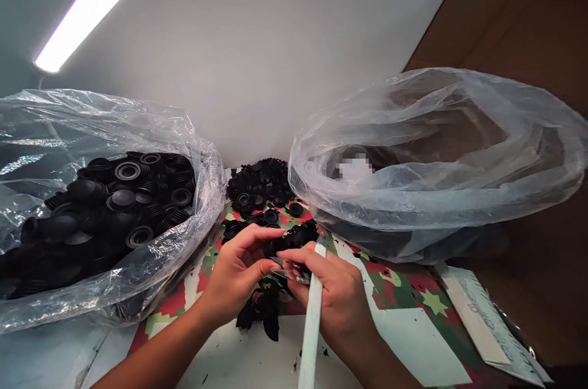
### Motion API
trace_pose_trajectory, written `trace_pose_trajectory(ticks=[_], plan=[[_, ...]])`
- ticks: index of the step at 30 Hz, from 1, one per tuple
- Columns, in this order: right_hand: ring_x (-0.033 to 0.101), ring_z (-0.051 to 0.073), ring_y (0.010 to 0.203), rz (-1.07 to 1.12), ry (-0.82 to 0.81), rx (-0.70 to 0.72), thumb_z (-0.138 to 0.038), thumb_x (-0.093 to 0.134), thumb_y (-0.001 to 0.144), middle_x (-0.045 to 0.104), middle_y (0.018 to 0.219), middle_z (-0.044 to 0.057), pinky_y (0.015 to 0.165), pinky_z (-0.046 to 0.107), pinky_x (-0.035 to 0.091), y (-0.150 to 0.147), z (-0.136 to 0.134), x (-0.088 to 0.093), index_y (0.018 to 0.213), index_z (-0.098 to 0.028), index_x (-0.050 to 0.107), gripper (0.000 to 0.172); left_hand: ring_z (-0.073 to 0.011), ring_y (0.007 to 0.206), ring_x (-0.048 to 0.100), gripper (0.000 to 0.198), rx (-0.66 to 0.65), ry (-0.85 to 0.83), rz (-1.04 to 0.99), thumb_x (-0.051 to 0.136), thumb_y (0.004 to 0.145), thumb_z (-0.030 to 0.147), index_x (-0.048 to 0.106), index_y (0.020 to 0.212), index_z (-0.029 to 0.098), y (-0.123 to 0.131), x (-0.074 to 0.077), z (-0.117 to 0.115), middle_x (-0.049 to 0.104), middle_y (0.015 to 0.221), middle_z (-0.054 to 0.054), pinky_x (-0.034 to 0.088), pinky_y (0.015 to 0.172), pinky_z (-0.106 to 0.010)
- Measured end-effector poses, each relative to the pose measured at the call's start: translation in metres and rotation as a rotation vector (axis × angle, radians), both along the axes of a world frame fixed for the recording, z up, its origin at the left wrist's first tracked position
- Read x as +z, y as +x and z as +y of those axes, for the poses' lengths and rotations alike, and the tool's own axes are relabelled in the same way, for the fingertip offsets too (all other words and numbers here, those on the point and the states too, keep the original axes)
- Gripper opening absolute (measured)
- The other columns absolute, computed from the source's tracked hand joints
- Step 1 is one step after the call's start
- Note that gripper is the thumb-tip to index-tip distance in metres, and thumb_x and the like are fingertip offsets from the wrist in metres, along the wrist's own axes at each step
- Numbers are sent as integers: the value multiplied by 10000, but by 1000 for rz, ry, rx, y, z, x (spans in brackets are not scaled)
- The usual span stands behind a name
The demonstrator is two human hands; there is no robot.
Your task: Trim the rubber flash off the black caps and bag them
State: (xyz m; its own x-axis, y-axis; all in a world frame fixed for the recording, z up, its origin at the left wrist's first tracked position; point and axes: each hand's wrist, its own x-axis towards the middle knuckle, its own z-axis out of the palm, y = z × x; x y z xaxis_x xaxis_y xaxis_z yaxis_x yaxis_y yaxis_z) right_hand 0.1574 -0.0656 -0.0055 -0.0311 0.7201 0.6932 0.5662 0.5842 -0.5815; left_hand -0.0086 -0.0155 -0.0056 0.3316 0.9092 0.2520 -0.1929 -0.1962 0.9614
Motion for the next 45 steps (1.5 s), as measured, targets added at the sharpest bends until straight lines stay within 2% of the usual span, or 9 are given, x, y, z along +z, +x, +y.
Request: trace_pose_trajectory(ticks=[8, 14, 18, 31, 34, 36, 40, 43, 45], plan=[[619, 127, 578, -206, 3, 99, -58, 540, 873, 662, 678, 5, 526, 203, 445, 7, 6, 3, 855, -175, 688, 189, -188, 816, 658, 349, -40, -67, 165, 781, 699, 97, 819, 1021, 226, -3, 4, 4, 696, 900, -37, 535, 727, -275], [592, 124, 549, 127, -203, -51, -139, 571, 816, 669, 653, -20, 542, 209, 468, 9, 9, 4, 772, -206, 667, 125, -191, 849, 659, 346, -119, -185, 33, 848, 673, 154, 815, 1011, 219, -1, 4, 5, 742, 910, -42, 525, 758, -270], [622, 140, 573, 232, -344, 49, -241, 599, 859, 719, 681, 4, 532, 224, 468, 8, 8, 5, 764, -201, 695, 141, -204, 874, 650, 348, -115, -234, -15, 881, 658, 194, 819, 1001, 214, -2, 3, 6, 754, 929, -52, 526, 767, -275], [646, 149, 553, -95, -42, 84, -134, 550, 883, 695, 680, -7, 526, 219, 489, 15, 4, -18, 870, -233, 698, 179, -184, 807, 647, 362, -68, -172, 127, 793, 663, 100, 799, 1011, 199, -1, -4, 0, 717, 919, -33, 519, 748, -297], [633, 149, 524, -137, -104, 135, -147, 573, 849, 687, 664, -24, 503, 217, 471, 16, 0, -29, 841, -250, 690, 157, -177, 809, 641, 352, -68, -150, 169, 781, 667, 103, 798, 1005, 199, 3, -10, -5, 687, 912, -28, 513, 744, -291], [617, 164, 513, -104, -144, 66, -209, 585, 842, 679, 645, -21, 497, 233, 466, 19, -3, -37, 807, -258, 687, 119, -174, 792, 639, 336, -75, -115, 224, 805, 681, 141, 792, 1013, 194, 4, -8, -8, 675, 904, -27, 513, 734, -292], [585, 197, 472, -34, -223, -195, -408, 620, 814, 691, 617, -1, 454, 272, 440, 45, -7, -61, 766, -276, 690, 156, -187, 765, 643, 309, -2, 150, 546, 781, 758, 184, 778, 1065, 209, -18, 29, -10, 693, 911, -42, 526, 708, -307], [564, 219, 422, -119, -383, -333, -453, 603, 747, 675, 553, 5, 428, 301, 419, 84, -7, -79, 680, -300, 666, 178, -242, 889, 679, 334, 194, 417, 930, 702, 809, 171, 762, 1129, 243, -59, 82, 3, 747, 1056, -79, 542, 814, -356], [633, 261, 496, -173, -459, -374, -459, 570, 725, 709, 604, 36, 475, 328, 460, 111, -8, -87, 704, -300, 685, 197, -294, 1005, 685, 347, 436, 448, 1286, 671, 817, 189, 753, 1151, 236, -93, 116, 22, 753, 1137, -97, 530, 893, -397]])
